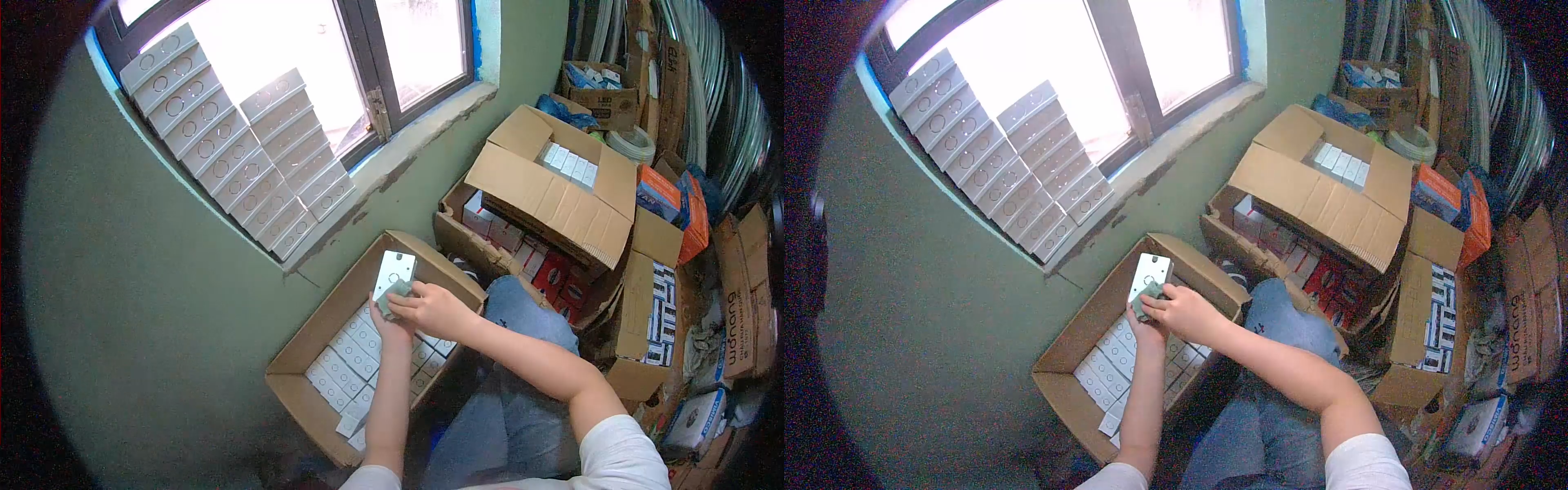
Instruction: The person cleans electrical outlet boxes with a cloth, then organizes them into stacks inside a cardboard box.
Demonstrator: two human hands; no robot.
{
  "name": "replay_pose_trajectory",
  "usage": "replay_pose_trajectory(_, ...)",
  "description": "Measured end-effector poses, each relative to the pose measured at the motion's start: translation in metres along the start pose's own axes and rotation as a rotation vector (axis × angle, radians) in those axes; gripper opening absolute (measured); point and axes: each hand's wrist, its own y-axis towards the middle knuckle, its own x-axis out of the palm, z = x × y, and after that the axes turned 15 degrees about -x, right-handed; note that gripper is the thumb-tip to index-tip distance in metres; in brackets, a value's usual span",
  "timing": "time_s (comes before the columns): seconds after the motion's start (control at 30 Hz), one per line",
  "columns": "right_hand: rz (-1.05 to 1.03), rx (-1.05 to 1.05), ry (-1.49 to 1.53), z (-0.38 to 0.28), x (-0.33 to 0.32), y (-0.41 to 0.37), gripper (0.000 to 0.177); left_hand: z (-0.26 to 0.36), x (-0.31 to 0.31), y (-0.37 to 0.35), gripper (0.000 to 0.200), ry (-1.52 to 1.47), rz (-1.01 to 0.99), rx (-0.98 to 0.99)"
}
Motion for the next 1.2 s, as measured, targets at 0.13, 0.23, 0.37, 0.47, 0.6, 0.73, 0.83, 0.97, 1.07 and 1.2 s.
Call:
replay_pose_trajectory(0.13,-0.016,0.014,0.008,-0.003,0.001,-0.002,0.035,0.014,0.003,0.003,0.049,-0.001,-0.095,0.017)
replay_pose_trajectory(0.23,-0.031,0.0,0.012,-0.002,0.0,-0.001,0.035,0.023,0.003,0.002,0.047,-0.009,-0.043,0.037)
replay_pose_trajectory(0.37,-0.015,0.032,-0.011,0.002,0.001,-0.003,0.038,0.02,0.016,-0.006,0.046,-0.027,-0.058,0.048)
replay_pose_trajectory(0.47,-0.03,0.103,-0.091,0.009,-0.002,-0.006,0.044,0.014,0.018,-0.007,0.044,-0.046,-0.116,0.034)
replay_pose_trajectory(0.6,0.012,0.221,-0.121,0.014,-0.008,-0.003,0.051,0.009,0.022,-0.011,0.043,-0.066,-0.234,0.005)
replay_pose_trajectory(0.73,0.106,0.339,-0.043,0.013,-0.004,-0.001,0.058,0.009,0.024,-0.014,0.04,-0.139,-0.203,-0.077)
replay_pose_trajectory(0.83,0.18,0.334,0.068,0.02,-0.011,-0.002,0.06,0.011,0.015,-0.01,0.037,-0.167,-0.268,-0.171)
replay_pose_trajectory(0.97,0.229,0.336,0.126,0.023,-0.013,-0.002,0.061,0.008,0.025,-0.014,0.042,-0.077,-0.152,-0.112)
replay_pose_trajectory(1.07,0.237,0.334,0.143,0.021,-0.019,0.001,0.061,0.012,0.021,-0.012,0.049,0.036,-0.187,-0.047)
replay_pose_trajectory(1.2,0.222,0.361,0.166,0.02,-0.018,0.0,0.058,0.013,0.028,-0.016,0.056,0.127,-0.014,0.114)
